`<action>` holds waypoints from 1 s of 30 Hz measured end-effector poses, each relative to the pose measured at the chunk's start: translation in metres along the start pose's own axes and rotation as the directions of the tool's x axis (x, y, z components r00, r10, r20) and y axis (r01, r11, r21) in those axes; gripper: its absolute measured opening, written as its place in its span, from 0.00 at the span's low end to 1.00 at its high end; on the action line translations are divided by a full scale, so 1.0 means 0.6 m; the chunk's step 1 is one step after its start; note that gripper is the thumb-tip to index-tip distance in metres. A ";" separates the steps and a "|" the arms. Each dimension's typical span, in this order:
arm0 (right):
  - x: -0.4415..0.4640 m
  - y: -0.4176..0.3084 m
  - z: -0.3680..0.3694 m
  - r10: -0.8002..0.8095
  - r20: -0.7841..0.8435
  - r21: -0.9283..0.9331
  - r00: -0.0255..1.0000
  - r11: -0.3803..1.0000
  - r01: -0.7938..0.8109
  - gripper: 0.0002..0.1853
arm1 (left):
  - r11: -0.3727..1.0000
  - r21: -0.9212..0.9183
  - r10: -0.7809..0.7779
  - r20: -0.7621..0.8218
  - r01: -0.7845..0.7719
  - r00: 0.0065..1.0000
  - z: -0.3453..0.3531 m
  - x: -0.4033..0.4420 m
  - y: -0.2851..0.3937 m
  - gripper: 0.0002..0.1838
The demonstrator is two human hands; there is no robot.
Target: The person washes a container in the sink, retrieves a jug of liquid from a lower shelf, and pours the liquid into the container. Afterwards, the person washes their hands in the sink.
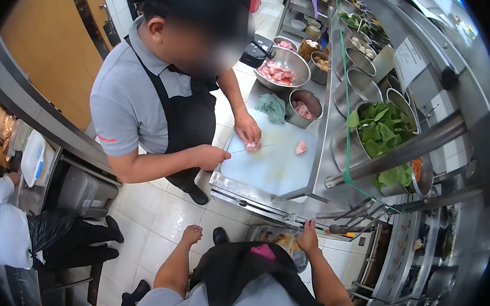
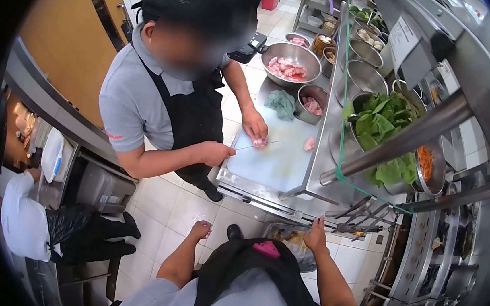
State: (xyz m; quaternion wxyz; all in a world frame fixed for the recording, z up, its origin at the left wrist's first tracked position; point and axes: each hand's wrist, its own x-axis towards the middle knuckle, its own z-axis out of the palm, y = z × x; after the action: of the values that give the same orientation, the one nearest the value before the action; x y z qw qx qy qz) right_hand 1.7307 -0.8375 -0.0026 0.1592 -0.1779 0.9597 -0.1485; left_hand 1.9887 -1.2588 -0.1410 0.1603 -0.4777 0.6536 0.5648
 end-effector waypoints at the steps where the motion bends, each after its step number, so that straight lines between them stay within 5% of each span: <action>1: 0.000 -0.008 -0.006 0.038 0.048 -0.024 0.998 0.999 -0.037 0.37 | 1.000 -0.017 0.008 0.012 -0.007 1.000 0.005 -0.006 0.002 0.13; 6: 0.010 -0.015 -0.027 0.114 0.165 -0.055 0.980 0.993 -0.107 0.37 | 0.991 0.117 0.054 0.113 -0.067 0.992 0.013 -0.021 -0.031 0.12; 16: 0.015 -0.025 -0.027 0.175 0.214 -0.144 0.961 0.979 -0.147 0.41 | 0.977 0.173 -0.140 0.083 0.124 0.987 -0.021 -0.060 -0.095 0.12; 30: 0.016 -0.004 -0.021 0.118 0.169 -0.112 0.979 0.989 -0.100 0.40 | 0.995 0.102 -0.005 0.090 -0.004 0.996 0.014 -0.064 -0.060 0.12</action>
State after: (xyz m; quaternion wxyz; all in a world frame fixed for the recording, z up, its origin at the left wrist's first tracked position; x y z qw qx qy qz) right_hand 1.7183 -0.8409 0.0071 0.2413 -0.1451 0.9567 -0.0738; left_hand 2.0339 -1.2312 -0.1362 0.2138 -0.4431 0.6735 0.5517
